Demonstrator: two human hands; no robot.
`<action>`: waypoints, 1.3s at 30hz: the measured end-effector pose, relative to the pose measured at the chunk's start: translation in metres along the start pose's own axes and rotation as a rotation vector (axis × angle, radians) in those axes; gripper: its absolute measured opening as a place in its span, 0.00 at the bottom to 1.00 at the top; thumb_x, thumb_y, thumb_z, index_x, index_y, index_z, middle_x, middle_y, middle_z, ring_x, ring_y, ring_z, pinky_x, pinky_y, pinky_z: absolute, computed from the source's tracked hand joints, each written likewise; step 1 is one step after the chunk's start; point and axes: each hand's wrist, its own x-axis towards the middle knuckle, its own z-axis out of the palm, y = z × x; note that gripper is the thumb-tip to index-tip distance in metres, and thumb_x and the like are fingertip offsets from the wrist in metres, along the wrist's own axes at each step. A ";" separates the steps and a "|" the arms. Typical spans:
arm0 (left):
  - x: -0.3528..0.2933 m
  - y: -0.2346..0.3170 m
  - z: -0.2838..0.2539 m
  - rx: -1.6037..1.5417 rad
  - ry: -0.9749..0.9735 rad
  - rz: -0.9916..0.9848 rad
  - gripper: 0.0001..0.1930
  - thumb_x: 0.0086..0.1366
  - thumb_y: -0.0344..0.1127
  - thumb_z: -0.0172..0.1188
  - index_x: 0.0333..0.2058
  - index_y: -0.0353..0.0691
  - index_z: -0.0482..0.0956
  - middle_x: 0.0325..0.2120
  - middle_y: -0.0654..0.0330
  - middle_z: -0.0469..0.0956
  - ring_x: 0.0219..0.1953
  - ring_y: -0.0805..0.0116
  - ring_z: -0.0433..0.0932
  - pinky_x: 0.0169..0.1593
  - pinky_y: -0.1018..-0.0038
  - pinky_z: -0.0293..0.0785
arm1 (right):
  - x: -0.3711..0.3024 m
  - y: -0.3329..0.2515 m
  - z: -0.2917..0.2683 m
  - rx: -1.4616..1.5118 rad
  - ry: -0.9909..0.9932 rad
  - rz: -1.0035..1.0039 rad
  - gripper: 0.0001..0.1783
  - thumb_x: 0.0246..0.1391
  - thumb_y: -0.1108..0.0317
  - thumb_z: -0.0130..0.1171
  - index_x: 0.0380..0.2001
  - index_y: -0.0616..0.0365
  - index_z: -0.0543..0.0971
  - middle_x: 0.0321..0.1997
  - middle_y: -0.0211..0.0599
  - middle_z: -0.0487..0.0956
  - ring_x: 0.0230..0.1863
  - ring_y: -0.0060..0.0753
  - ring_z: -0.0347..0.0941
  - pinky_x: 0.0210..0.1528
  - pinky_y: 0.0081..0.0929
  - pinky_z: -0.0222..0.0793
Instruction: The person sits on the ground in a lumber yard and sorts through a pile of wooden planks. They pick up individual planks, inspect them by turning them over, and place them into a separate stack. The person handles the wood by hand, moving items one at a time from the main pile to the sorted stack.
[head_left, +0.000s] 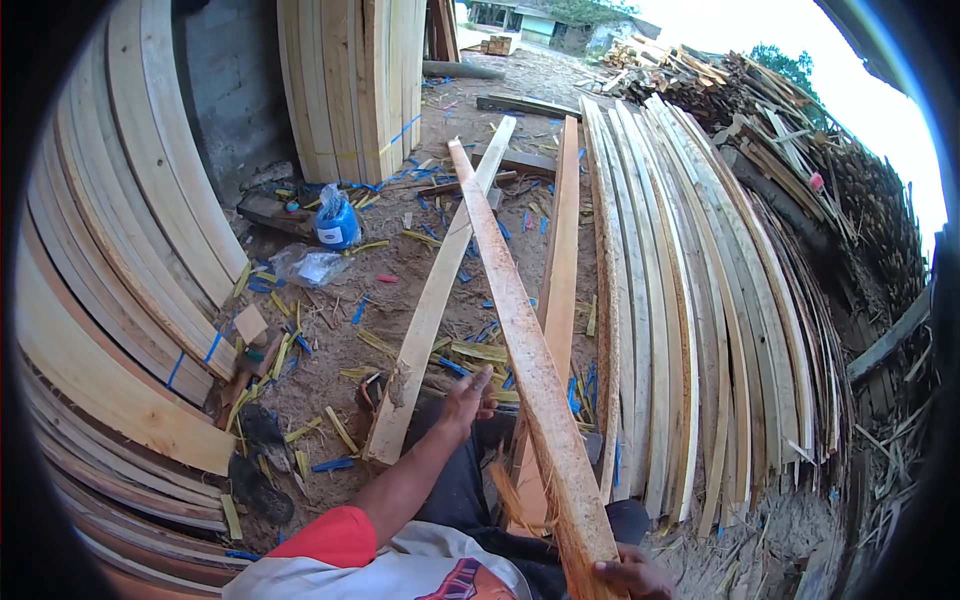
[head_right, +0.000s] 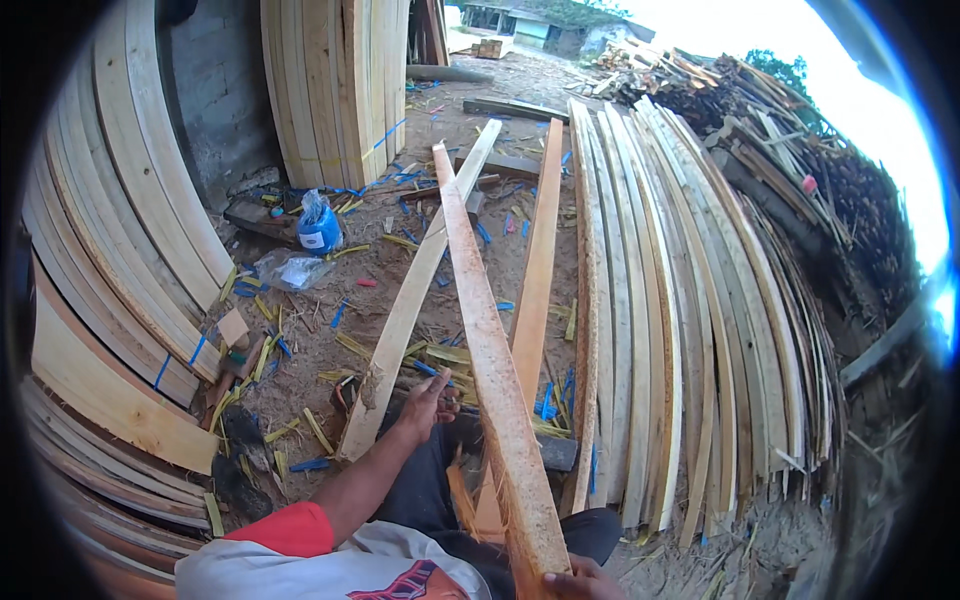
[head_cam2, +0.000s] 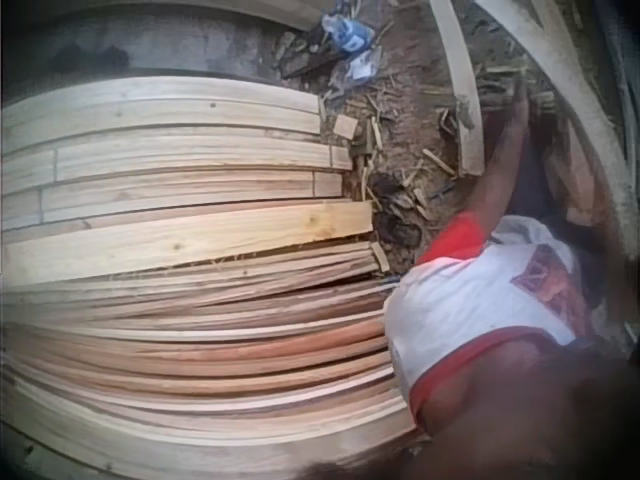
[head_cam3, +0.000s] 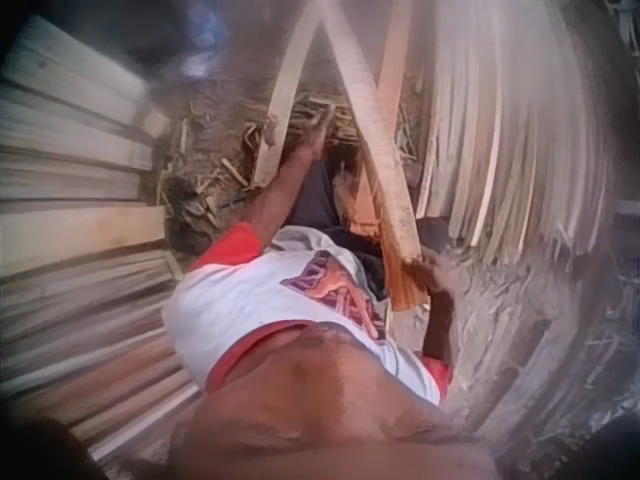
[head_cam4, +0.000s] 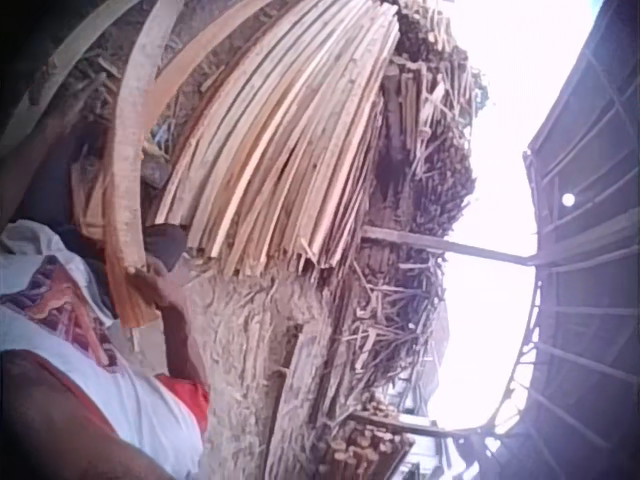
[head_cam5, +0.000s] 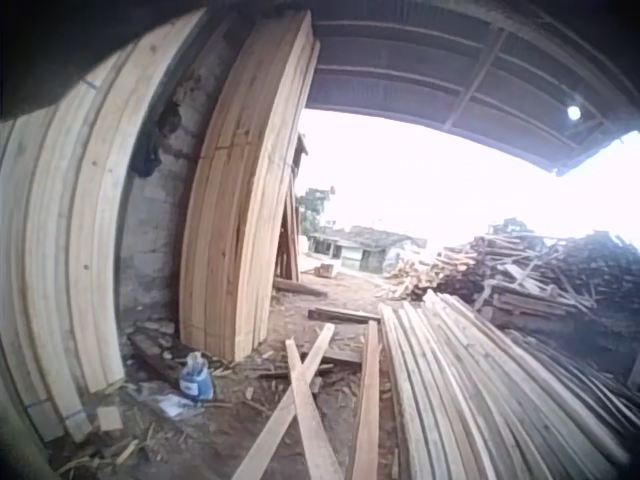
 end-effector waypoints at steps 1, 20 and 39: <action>0.023 -0.020 0.008 -0.184 -0.078 -0.080 0.29 0.55 0.61 0.58 0.41 0.39 0.73 0.33 0.58 0.76 0.29 0.71 0.74 0.32 0.71 0.72 | -0.012 0.049 -0.017 -0.018 -0.030 -0.058 0.23 0.49 0.56 0.60 0.43 0.61 0.72 0.29 0.29 0.73 0.26 0.35 0.71 0.26 0.24 0.70; -0.051 -0.105 0.094 -0.138 -0.152 -0.478 0.22 0.61 0.47 0.58 0.48 0.40 0.70 0.40 0.56 0.75 0.41 0.60 0.75 0.46 0.52 0.72 | -0.087 0.252 0.069 -0.729 0.761 -0.006 0.21 0.50 0.53 0.54 0.41 0.59 0.74 0.24 0.50 0.76 0.26 0.54 0.73 0.26 0.45 0.67; 0.006 -0.099 0.121 0.469 -0.159 0.172 0.27 0.63 0.45 0.55 0.53 0.30 0.61 0.43 0.49 0.73 0.43 0.62 0.73 0.48 0.68 0.68 | 0.042 0.105 0.040 -0.311 0.638 -0.095 0.29 0.54 0.53 0.54 0.51 0.65 0.68 0.40 0.58 0.77 0.45 0.50 0.74 0.46 0.37 0.68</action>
